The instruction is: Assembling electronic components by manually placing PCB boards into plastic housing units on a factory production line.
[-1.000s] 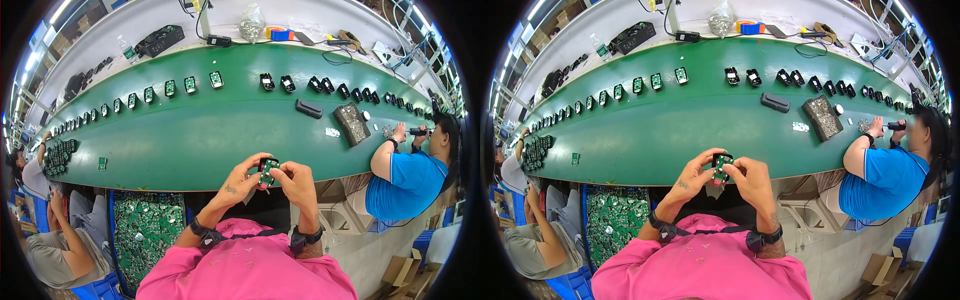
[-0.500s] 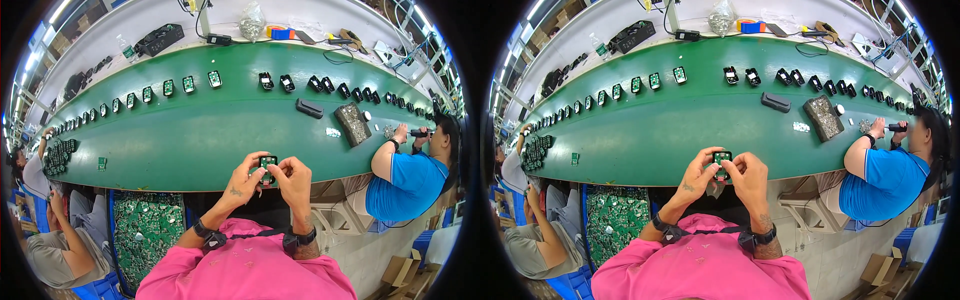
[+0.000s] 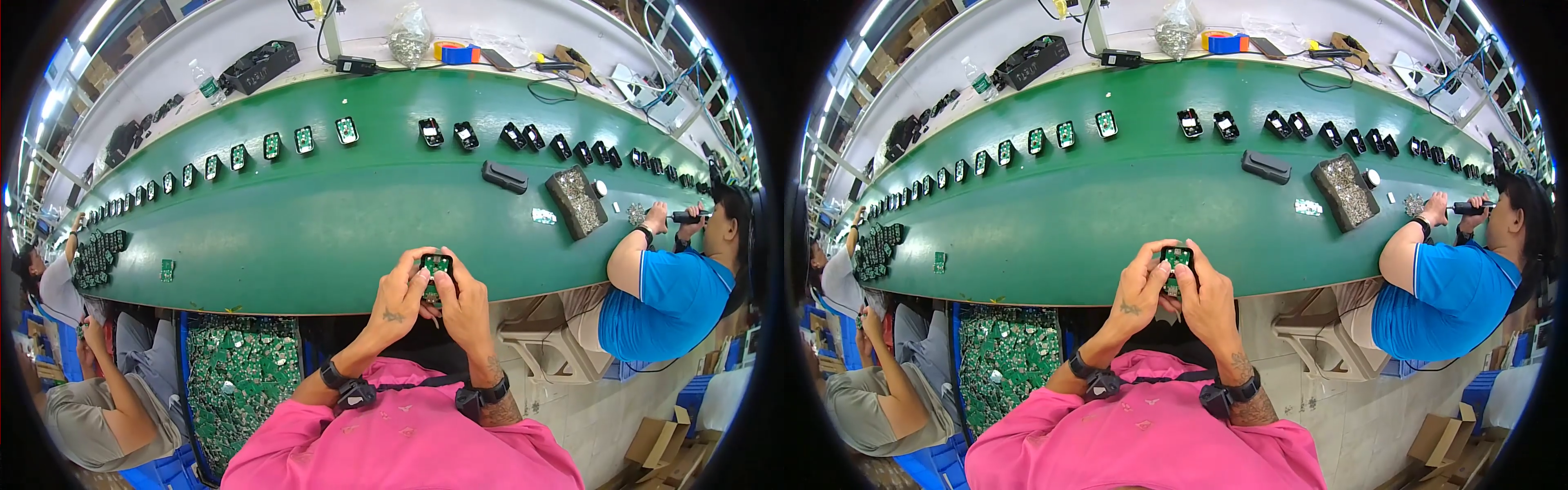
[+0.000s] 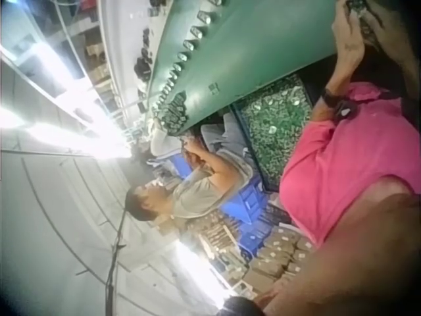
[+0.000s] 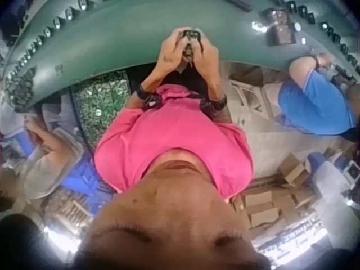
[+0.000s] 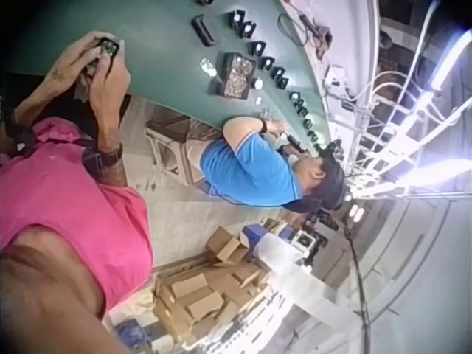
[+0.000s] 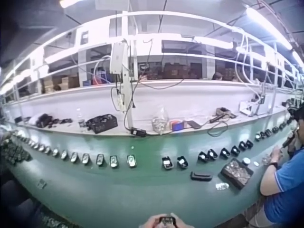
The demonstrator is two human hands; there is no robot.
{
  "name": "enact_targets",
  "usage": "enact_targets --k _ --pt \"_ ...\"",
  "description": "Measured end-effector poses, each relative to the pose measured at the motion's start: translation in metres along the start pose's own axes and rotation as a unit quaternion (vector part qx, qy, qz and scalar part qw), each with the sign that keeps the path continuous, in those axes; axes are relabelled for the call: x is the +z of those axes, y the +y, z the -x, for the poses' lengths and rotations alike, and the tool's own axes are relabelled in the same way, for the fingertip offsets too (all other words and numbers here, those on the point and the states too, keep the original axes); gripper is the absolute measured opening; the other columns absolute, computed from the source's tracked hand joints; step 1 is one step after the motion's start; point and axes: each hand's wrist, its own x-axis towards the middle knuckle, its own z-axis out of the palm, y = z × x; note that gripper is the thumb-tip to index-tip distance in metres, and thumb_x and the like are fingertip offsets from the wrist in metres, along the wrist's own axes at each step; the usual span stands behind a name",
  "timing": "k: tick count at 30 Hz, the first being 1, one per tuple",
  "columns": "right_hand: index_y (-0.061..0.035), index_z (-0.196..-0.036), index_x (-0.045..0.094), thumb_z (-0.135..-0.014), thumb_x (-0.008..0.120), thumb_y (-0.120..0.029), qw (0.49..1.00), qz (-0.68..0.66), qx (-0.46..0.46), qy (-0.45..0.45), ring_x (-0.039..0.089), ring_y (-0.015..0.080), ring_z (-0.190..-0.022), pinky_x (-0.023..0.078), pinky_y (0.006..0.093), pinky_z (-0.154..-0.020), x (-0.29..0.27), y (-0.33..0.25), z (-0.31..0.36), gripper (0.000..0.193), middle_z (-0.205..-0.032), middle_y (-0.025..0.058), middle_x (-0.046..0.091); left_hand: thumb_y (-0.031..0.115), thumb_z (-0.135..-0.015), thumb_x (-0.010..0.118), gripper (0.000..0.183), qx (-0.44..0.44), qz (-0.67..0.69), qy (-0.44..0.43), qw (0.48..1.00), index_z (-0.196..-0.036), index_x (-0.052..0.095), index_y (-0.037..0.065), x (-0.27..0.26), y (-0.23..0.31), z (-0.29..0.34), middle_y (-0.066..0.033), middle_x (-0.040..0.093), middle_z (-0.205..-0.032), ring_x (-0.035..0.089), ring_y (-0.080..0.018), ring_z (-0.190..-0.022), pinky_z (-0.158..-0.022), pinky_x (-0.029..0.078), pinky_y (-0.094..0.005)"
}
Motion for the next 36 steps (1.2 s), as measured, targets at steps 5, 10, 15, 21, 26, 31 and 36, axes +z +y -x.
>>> enact_targets --k 5,10,15,21,26,31,36 --pt "0.0030 -0.128 0.059 -0.098 0.055 -0.018 0.998 -0.042 -0.032 0.037 0.065 0.0271 -0.066 0.050 0.0358 -0.062 0.008 0.012 0.002 0.037 -0.081 0.0200 0.066 0.008 -0.102 0.042 0.030 0.001 -0.015 -0.003 1.000 -0.131 0.043 0.000 0.000 -0.004 -0.001 -0.0148 0.066 -0.092 0.069 -0.0180 -0.063 -0.051 0.057 -0.0274" --pt "0.0034 -0.128 0.059 -0.098 0.053 -0.016 0.999 -0.025 -0.018 0.024 0.065 0.0250 -0.067 0.050 0.0357 -0.063 0.011 0.020 -0.010 0.036 -0.081 0.0192 0.066 0.010 -0.101 0.044 0.030 -0.056 0.039 -0.029 0.997 -0.130 0.042 0.001 -0.009 -0.009 -0.015 -0.0180 0.064 -0.099 0.068 -0.0194 -0.062 -0.051 0.057 -0.0265" --pt "0.0035 -0.132 0.055 -0.100 0.051 -0.016 0.999 -0.049 -0.010 -0.007 0.066 0.0286 -0.071 0.051 0.0381 -0.067 0.000 0.010 -0.011 0.038 -0.083 0.0211 0.065 0.010 -0.100 0.047 0.034 -0.059 0.047 -0.002 0.997 -0.132 0.043 0.000 -0.008 -0.010 -0.021 -0.0217 0.064 -0.108 0.070 -0.0220 -0.063 -0.049 0.058 -0.0292" --pt "0.0034 -0.134 0.053 -0.100 0.048 -0.013 0.998 -0.002 0.006 -0.060 0.066 0.0334 -0.077 0.051 0.0364 -0.072 -0.008 0.004 -0.015 0.038 -0.090 0.0249 0.064 0.009 -0.098 0.047 0.040 -0.028 -0.026 -0.049 0.998 -0.138 0.045 0.002 -0.014 -0.005 -0.022 -0.0186 0.066 -0.102 0.070 -0.0191 -0.064 -0.054 0.058 -0.0295" --pt "0.0030 -0.133 0.054 -0.100 0.049 -0.014 0.999 -0.029 -0.011 0.008 0.068 0.0363 -0.084 0.052 0.0373 -0.076 0.001 -0.004 -0.015 0.038 -0.097 0.0250 0.066 0.009 -0.099 0.045 0.039 0.017 -0.100 -0.012 0.995 -0.138 0.048 0.002 -0.008 0.001 -0.019 -0.0116 0.065 -0.085 0.063 -0.0140 -0.057 -0.055 0.053 -0.0299" --pt "0.0026 -0.131 0.058 -0.094 0.056 -0.006 0.986 -0.097 -0.105 0.091 0.066 0.0199 -0.085 0.052 0.0322 -0.077 0.015 0.006 -0.004 0.038 -0.105 0.0174 0.069 0.010 -0.100 0.047 0.036 0.080 -0.123 0.046 0.988 -0.134 0.052 0.001 0.004 0.012 0.000 -0.0055 0.066 -0.086 0.060 -0.0064 -0.061 -0.057 0.053 -0.0242" --pt "0.0025 -0.130 0.059 -0.095 0.057 -0.010 0.988 -0.081 -0.079 0.104 0.066 0.0205 -0.081 0.052 0.0320 -0.075 0.021 0.030 -0.033 0.037 -0.097 0.0159 0.070 0.012 -0.099 0.047 0.034 0.103 -0.142 0.051 0.983 -0.130 0.053 0.002 -0.002 -0.014 -0.045 -0.0109 0.065 -0.077 0.065 -0.0158 -0.057 -0.052 0.053 -0.0312"
